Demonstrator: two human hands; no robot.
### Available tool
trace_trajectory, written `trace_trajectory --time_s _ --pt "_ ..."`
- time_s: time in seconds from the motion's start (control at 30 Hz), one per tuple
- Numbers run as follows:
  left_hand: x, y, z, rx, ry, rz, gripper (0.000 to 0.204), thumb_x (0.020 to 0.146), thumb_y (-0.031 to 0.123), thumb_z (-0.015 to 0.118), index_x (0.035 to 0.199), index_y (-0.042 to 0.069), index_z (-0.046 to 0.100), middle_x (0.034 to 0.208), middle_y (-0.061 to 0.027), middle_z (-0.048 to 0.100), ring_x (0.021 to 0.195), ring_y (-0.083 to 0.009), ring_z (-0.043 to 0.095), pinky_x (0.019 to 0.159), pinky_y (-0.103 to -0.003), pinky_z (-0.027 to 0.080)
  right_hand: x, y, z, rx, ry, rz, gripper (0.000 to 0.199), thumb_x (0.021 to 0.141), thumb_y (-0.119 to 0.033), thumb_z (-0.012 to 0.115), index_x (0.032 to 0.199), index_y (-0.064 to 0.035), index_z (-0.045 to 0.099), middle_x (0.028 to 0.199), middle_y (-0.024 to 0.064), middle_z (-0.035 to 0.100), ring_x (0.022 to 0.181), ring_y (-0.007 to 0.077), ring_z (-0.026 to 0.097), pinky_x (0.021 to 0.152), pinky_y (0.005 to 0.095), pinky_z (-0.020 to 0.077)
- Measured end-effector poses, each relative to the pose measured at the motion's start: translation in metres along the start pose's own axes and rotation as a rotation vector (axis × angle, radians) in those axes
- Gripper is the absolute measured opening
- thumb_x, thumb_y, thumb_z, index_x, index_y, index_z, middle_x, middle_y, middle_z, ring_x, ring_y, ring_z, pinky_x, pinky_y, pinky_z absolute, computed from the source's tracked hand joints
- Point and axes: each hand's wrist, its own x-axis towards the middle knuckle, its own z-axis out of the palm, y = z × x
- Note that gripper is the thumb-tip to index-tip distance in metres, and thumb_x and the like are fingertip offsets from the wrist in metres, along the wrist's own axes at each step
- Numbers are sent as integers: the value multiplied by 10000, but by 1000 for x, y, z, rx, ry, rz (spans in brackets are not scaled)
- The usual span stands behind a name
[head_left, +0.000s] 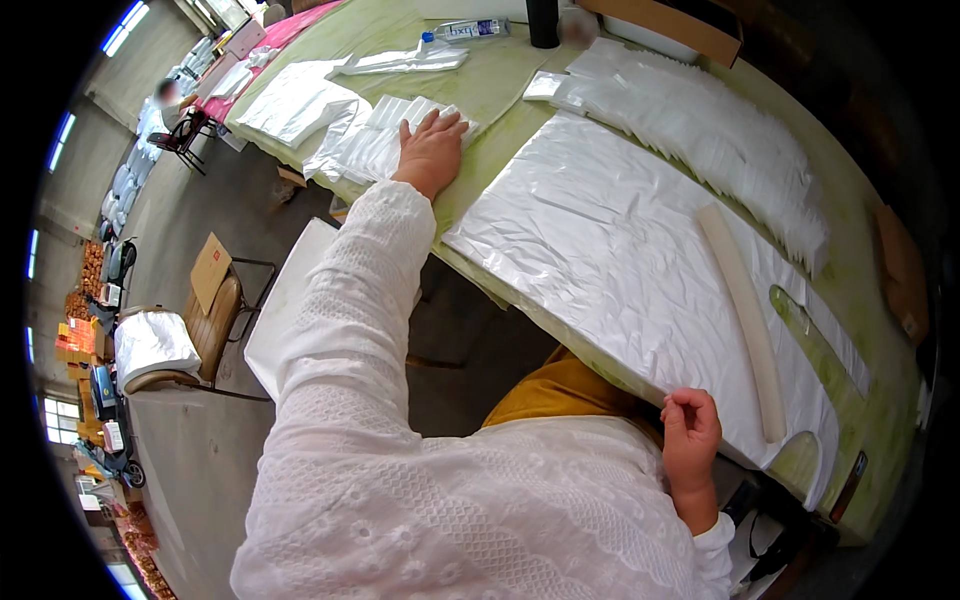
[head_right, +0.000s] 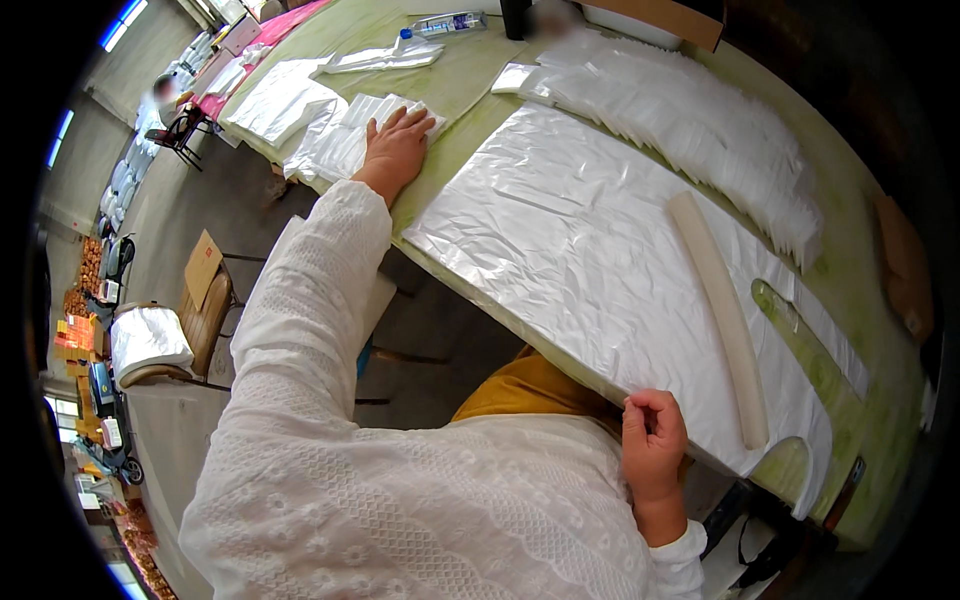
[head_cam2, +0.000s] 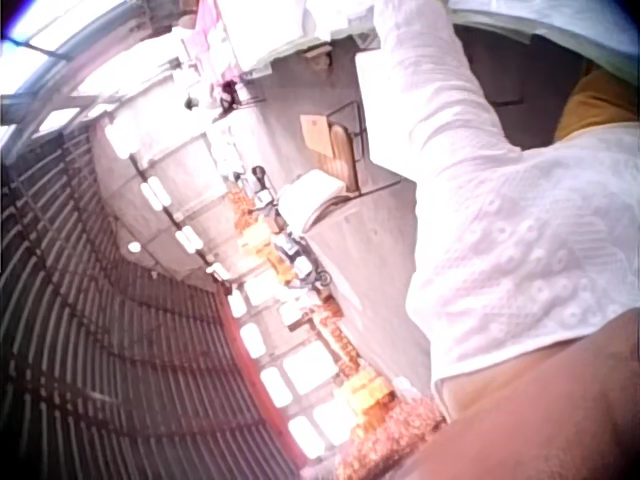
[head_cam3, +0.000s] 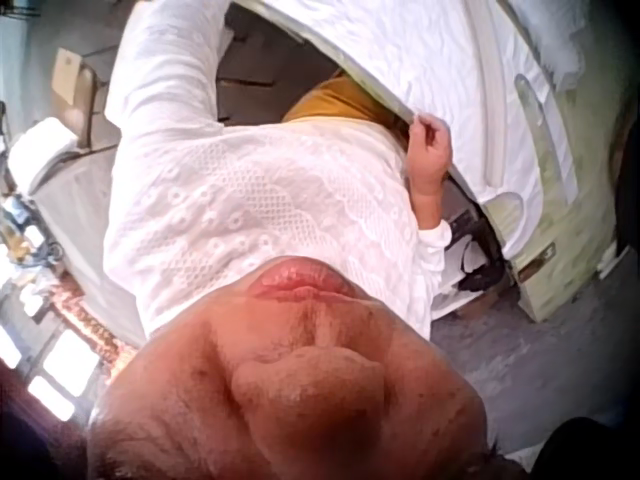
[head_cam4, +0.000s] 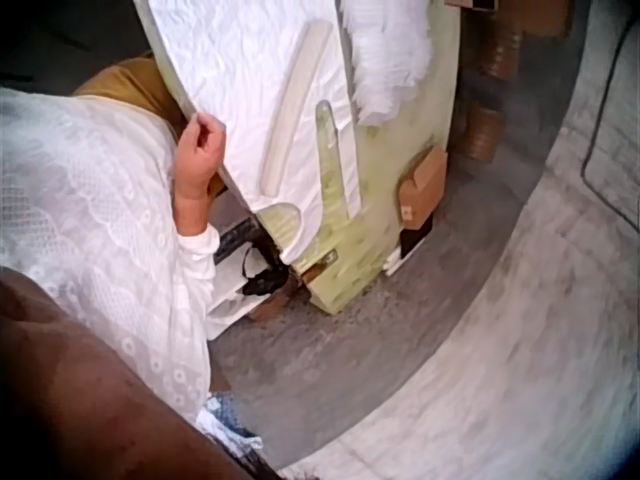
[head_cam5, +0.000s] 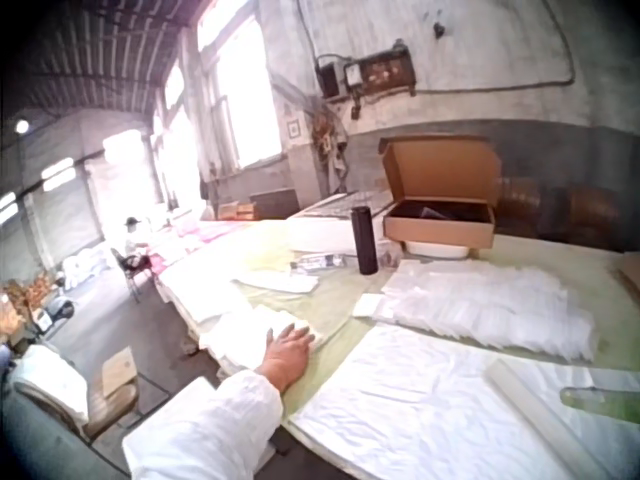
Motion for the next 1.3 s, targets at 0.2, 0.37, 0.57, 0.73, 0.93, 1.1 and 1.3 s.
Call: trace_trajectory --time_s 0.2,0.37,0.57,0.73,0.93,1.1,1.3 --pt "0 -16 -7 -45 -7 40 410 1050 246 417 1427 289 572 1601 52 423 1535 -220 283 1226 -654 99 -6 -1 -1 35 18 -9 126 956 62 601 1055 -16 611 969 45 634 829 95 589 755 235 501" --pt "-3 -6 -2 204 120 52 428 1026 357 504 1450 312 542 1593 49 431 1526 -241 299 1184 -708 120 -4 -12 -21 -269 179 -291 140 904 74 633 1015 -11 627 972 98 642 841 193 620 795 308 516" --pt "-36 69 -35 -302 279 453 382 973 321 657 1349 258 644 1527 4 504 1490 -294 353 1180 -666 186 12 -30 -95 -1155 405 -339 353 834 -54 700 1185 -59 660 1130 171 658 1024 378 615 924 460 503" --pt "-87 178 -74 -668 105 797 421 929 205 729 1341 218 645 1514 -53 515 1479 -349 363 1183 -623 238 -19 -40 -98 -940 258 24 481 836 -118 719 1302 -90 601 1178 201 620 1048 381 628 904 428 527" --pt "-160 303 -123 -942 -129 1104 453 932 234 723 1370 183 625 1553 -120 460 1484 -418 330 1193 -597 251 -46 -30 -56 -487 332 123 537 838 -163 780 1288 3 540 1195 237 600 1069 376 646 913 415 534" --pt "-185 347 -109 -879 -275 1224 388 957 312 694 1306 145 672 1444 -136 574 1467 -432 350 1197 -577 261 -58 -27 -67 -431 392 13 537 916 -183 743 1377 -15 525 1404 247 527 739 196 641 708 317 545" --pt "-194 395 -148 -958 -189 1198 418 894 316 732 1256 117 672 1247 -119 658 1288 -396 530 1101 -490 416 -65 -4 -95 -303 289 156 408 927 -131 692 1315 -33 611 1472 167 548 1000 300 702 880 365 557"
